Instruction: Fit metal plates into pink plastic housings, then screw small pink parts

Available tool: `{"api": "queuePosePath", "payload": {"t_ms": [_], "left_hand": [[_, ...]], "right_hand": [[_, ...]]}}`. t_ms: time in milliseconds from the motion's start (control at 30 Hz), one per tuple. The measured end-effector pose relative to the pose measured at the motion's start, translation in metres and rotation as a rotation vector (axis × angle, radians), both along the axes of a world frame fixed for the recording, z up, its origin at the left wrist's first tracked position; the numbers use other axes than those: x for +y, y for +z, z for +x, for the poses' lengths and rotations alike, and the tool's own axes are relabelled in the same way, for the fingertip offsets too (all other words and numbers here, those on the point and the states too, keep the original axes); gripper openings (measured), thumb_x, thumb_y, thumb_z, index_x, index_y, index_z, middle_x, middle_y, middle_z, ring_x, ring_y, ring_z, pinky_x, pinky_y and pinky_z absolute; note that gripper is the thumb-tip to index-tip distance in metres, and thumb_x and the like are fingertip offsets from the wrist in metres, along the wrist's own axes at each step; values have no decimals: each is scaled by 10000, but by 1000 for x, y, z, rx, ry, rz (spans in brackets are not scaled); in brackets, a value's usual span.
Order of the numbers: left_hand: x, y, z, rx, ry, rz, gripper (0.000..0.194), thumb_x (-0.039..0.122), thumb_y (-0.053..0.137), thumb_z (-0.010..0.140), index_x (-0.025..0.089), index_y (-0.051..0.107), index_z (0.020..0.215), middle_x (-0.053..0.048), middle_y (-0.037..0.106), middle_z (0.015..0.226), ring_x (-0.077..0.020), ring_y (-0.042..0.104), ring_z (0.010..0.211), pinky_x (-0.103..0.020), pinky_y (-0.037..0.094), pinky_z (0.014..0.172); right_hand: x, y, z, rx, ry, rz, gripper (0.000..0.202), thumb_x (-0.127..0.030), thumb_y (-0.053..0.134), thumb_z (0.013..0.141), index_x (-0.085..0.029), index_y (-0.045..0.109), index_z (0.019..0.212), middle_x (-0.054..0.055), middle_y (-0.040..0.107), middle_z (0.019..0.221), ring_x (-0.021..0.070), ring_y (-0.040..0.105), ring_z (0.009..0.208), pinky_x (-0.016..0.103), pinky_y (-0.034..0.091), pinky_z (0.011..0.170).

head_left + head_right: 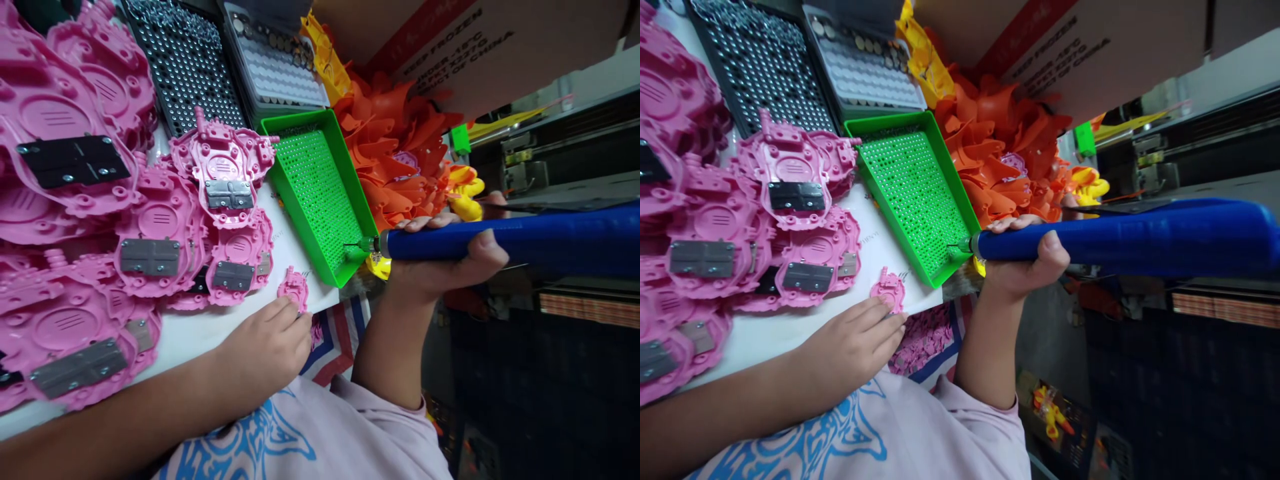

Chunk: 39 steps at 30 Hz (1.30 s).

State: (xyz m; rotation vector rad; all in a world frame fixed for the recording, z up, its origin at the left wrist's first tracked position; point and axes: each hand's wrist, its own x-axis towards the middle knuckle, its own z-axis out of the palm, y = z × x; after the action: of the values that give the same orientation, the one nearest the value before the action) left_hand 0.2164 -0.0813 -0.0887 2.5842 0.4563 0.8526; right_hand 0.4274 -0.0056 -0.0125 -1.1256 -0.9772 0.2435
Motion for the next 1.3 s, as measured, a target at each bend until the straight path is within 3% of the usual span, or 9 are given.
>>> {"api": "queuePosePath", "payload": {"t_ms": [333,500,633,733,833,933,1067,1300], "left_hand": [[-1,0,1,-15,17,-9,152,101,509,839,109,660,859,-107,686,889,-233,599,847,-389,479,821],[0,-1,2,-13,26,-3,180,94,491,842,115,669,851,-102,689,891,-235,606,840,-392,495,827],[1,0,2,-20,2,-20,185,91,486,849,112,670,845,-101,689,873,-227,604,806,-396,500,824],[2,2,2,-25,2,-22,192,89,483,852,109,674,834,-98,688,856,-226,602,791,-389,504,808],[2,2,2,-17,2,-8,185,95,491,852,111,674,832,-98,687,858,-226,599,779,-382,509,772],[1,2,1,-2,-4,-13,188,108,488,862,120,674,839,-95,688,871,-220,596,782,-375,507,772],[-1,-1,2,2,-9,-41,206,116,468,880,123,672,850,-98,688,887,-228,602,835,-381,498,797],[-1,0,2,1,-13,-53,217,113,455,888,122,671,861,-101,689,893,-228,607,835,-381,497,782]], "right_hand": [[-3,3,6,-6,10,-9,291,-401,238,763,-227,438,884,-82,492,503,71,504,377,183,349,411],[-11,21,-6,61,-6,-2,331,-383,313,725,-230,517,937,-81,521,519,102,485,385,236,368,410],[-30,41,-18,29,111,-7,338,-456,451,664,-273,636,878,-77,507,506,122,452,376,289,398,400],[-46,49,-30,46,244,-138,319,-467,617,645,-320,670,923,-91,543,568,117,476,432,322,472,484],[-54,45,-43,91,381,-282,360,-450,727,654,-334,655,988,-86,567,626,127,515,494,339,506,552],[-51,33,-52,89,499,-264,344,-439,668,682,-316,661,1003,-61,554,617,145,530,489,352,509,518],[-45,22,-57,67,521,-235,353,-413,595,692,-305,671,1020,-50,530,607,142,522,468,341,505,493],[-45,17,-56,87,559,-195,372,-397,571,712,-264,647,1051,-41,537,625,143,539,489,339,503,513]]}}
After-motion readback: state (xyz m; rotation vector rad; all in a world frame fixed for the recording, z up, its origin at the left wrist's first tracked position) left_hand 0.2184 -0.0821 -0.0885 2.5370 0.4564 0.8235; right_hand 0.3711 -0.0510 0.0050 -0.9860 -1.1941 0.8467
